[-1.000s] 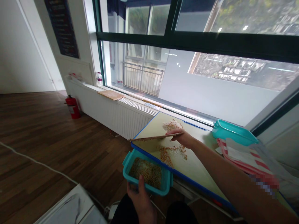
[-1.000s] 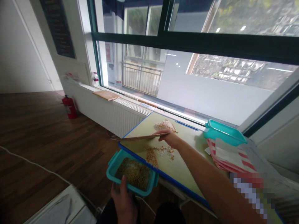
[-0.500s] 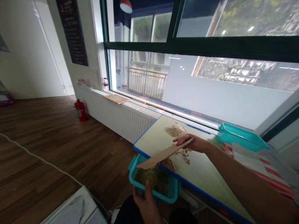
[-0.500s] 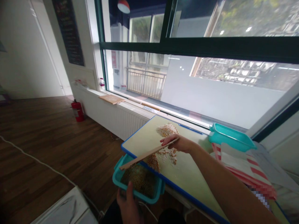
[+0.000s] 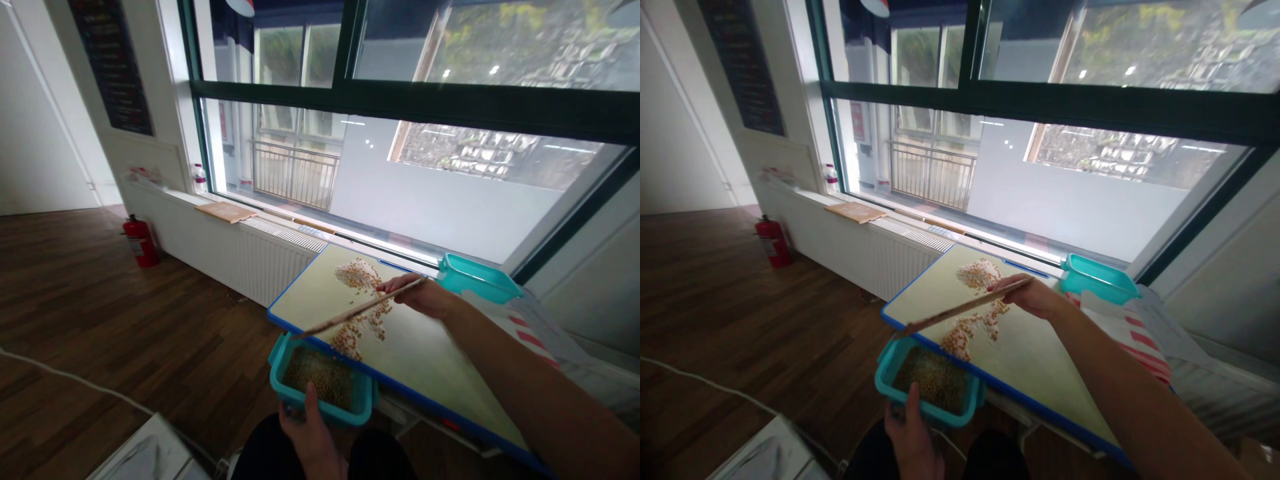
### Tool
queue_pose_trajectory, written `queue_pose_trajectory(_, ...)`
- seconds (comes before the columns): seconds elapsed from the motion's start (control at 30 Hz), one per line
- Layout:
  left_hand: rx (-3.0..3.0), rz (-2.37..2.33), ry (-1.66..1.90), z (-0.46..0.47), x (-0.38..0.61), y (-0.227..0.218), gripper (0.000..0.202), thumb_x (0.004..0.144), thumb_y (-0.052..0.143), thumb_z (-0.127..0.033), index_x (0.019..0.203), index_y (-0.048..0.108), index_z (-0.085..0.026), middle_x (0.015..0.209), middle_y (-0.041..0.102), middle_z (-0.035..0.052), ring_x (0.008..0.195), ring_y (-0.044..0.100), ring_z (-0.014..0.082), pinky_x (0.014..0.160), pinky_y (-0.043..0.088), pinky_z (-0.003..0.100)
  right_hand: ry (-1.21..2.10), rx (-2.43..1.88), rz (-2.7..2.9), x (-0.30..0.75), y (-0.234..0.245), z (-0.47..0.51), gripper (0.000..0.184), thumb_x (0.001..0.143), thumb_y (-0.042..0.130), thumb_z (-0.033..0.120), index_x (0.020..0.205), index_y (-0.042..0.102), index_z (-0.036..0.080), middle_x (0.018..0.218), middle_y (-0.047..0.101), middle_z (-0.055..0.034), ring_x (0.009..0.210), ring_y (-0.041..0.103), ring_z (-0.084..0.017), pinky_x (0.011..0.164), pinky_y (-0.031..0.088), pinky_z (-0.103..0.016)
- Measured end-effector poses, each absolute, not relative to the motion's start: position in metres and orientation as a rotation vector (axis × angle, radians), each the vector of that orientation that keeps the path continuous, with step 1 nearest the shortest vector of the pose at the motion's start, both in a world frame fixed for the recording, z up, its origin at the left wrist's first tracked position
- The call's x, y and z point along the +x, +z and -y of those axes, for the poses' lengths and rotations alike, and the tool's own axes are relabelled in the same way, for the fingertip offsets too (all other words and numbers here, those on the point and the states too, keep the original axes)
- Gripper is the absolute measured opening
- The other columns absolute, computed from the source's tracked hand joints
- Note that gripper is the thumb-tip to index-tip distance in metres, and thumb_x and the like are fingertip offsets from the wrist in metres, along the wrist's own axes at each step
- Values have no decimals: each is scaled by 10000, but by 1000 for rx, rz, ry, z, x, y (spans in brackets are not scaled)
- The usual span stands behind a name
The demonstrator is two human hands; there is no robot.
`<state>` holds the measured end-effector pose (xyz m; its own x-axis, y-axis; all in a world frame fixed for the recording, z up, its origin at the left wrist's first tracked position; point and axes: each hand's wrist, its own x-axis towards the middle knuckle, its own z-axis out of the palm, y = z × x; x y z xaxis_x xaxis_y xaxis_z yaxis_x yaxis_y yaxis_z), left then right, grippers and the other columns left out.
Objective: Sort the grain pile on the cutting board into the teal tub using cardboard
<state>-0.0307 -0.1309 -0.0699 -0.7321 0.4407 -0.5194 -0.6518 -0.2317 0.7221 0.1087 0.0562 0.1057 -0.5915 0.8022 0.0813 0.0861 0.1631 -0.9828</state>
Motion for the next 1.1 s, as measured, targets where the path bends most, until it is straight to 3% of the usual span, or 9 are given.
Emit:
queue_pose_trajectory(0.1, -264, -1336, 1984, 131, -33, -68, 543, 709, 677, -442, 1199, 484, -310, 1122, 602, 81, 925, 643, 265, 689, 571, 412, 1226, -1013, 1652, 122, 109, -31, 323, 486, 805, 236, 797, 737, 181, 872, 731, -59, 855, 659, -241, 867, 482, -414)
queue_pose_trajectory(0.2, -289, -1327, 1963, 132, -36, -65, 594, 699, 690, -442, 1234, 466, -315, 1128, 603, 66, 902, 640, 237, 671, 572, 389, 988, -1115, 1653, 126, 106, 7, 398, 588, 757, 316, 956, 718, 170, 944, 724, -62, 863, 658, -254, 829, 501, -413)
queue_pose_trajectory(0.33, -345, -1233, 1969, 140, -38, -61, 668, 685, 712, -414, 1285, 430, -331, 1117, 609, 50, 842, 637, 202, 601, 568, 330, 584, -1368, 1820, 114, 90, 46, 363, 707, 632, 429, 930, 722, 158, 777, 729, -41, 739, 663, -257, 669, 519, -365)
queue_pose_trajectory(0.47, -325, -1211, 2026, 147, -41, -65, 620, 685, 721, -366, 1251, 484, -276, 1157, 587, 73, 887, 633, 196, 607, 562, 281, 330, -1434, 1905, 96, 71, 55, 382, 779, 522, 418, 958, 711, 138, 773, 726, -63, 738, 664, -257, 647, 500, -336)
queue_pose_trajectory(0.73, -284, -1200, 2080, 143, -57, -70, 564, 685, 726, -354, 1202, 534, -233, 1154, 610, 91, 923, 632, 214, 649, 563, 311, 334, -1420, 1988, 84, 61, 51, 380, 795, 492, 369, 1031, 684, 140, 857, 727, -69, 794, 665, -246, 704, 493, -336)
queue_pose_trajectory(0.93, -352, -1210, 2052, 142, -62, -63, 643, 682, 728, -338, 1262, 468, -246, 1186, 599, 97, 941, 628, 224, 632, 564, 313, 315, -1451, 1977, 88, 55, 52, 404, 793, 510, 396, 1035, 688, 126, 857, 728, -79, 771, 667, -259, 698, 509, -355)
queue_pose_trajectory(1.1, -381, -1231, 2075, 141, -61, -66, 679, 680, 733, -322, 1281, 426, -248, 1232, 570, 97, 983, 613, 221, 659, 565, 313, 388, -1205, 2026, 75, 55, 50, 351, 805, 525, 342, 1092, 677, 206, 1033, 706, -59, 940, 651, -246, 839, 493, -366)
